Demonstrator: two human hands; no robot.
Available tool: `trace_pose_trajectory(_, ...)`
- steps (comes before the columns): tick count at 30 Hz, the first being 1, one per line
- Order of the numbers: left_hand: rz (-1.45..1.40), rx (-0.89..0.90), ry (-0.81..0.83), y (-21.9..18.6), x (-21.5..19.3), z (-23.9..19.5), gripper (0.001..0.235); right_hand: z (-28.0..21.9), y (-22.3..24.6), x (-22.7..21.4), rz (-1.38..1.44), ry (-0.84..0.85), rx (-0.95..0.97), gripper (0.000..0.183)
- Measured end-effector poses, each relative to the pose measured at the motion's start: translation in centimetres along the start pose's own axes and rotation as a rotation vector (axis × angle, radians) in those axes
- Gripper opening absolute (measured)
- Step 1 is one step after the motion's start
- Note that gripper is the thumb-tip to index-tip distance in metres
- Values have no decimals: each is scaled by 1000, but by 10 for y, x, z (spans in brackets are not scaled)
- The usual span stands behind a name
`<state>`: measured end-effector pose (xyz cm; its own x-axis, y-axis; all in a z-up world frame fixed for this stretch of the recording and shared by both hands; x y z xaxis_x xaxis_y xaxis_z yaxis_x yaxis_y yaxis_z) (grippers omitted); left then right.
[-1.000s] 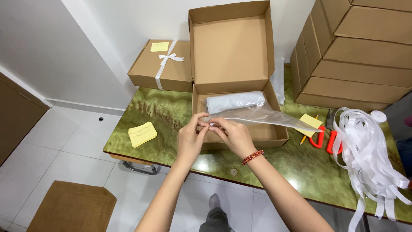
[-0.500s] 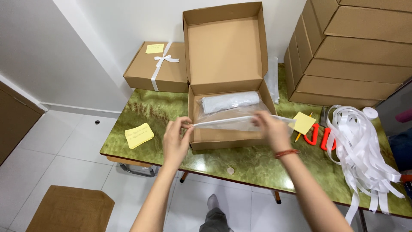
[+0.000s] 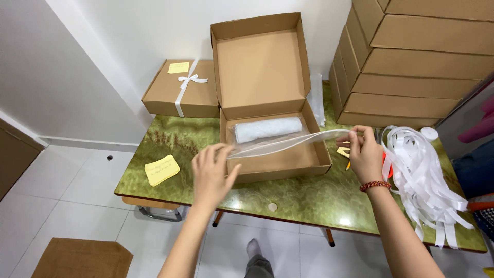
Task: The person places a plastic bag into a cardboard box, closes the box, and ties it with a white ribbon. They then open a different box, remove a plastic-wrapped gray shirt, unfold it, and hang it on a clothing rack. Finally, they place another plastic bag into a box and close it.
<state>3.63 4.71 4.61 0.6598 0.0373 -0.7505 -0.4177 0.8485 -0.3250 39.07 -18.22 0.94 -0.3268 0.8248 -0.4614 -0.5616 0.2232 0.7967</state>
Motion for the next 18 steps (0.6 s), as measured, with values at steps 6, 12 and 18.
trace_pose_trajectory(6, -11, 334, 83, -65, 46, 5, 36, -8, 11, 7, 234, 11, 10, 13)
trace_pose_trajectory(12, -4, 397, 85, -71, 71, -2, 34, -10, -9, 7, 346, 0, 72, 15)
trace_pose_trajectory(18, -180, 341, 109, -76, 61, 9, 25, -12, -27, 7, 415, -30, 120, 16)
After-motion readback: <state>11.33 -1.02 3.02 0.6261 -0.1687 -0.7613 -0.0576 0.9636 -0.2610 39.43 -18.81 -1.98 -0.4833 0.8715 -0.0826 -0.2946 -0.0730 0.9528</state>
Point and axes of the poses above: each hand's wrist, its own z-axis towards the middle knuckle, its own x-axis out of the palm, y = z × x, the point moved 10 cm from there along z, towards the middle knuckle, and after that the axes turned 1 degree about x, right-handed, at the moved point
